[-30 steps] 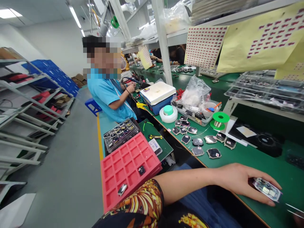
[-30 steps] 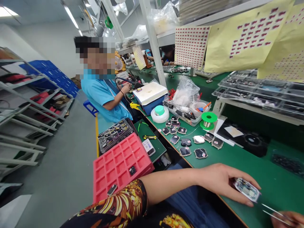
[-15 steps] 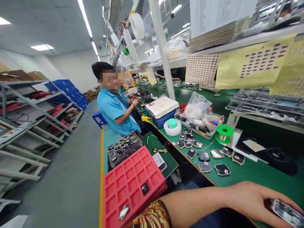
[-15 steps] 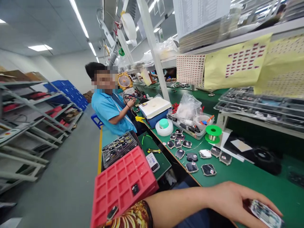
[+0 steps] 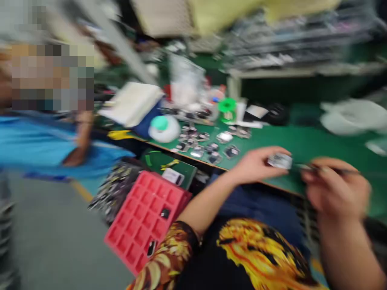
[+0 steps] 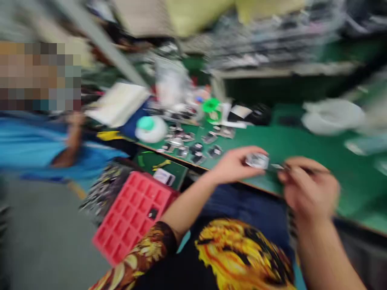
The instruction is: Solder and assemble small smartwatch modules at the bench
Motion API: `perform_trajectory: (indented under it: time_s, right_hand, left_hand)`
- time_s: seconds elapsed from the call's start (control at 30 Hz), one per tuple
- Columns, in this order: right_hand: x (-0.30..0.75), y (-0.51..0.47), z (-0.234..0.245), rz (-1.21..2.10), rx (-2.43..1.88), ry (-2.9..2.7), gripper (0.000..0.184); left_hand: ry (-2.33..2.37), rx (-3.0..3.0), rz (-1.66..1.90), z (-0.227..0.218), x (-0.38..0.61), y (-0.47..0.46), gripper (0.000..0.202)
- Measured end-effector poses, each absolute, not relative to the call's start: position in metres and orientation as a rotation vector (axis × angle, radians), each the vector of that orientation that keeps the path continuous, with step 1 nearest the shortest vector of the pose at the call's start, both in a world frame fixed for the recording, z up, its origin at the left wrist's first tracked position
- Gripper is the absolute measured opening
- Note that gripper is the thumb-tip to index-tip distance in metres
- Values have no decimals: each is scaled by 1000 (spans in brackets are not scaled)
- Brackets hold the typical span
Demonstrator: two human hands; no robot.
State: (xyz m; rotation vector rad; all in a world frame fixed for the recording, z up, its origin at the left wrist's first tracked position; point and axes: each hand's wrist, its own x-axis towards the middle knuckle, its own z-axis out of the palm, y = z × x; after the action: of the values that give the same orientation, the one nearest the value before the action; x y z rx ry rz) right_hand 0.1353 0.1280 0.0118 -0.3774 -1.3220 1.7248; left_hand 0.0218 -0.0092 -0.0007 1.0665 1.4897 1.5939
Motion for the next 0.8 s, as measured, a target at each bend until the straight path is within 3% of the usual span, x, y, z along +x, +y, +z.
perform_trajectory:
  time_s: [0.23, 0.8]
  right_hand:
    - [170, 129, -20, 1501, -303, -1474, 10]
    - [176, 113, -4, 1064, -331, -1814, 9]
  left_hand:
    - [1575, 1073, 1601, -16, 11, -2, 50]
    - [1695, 1001, 1592, -9, 20, -5, 53]
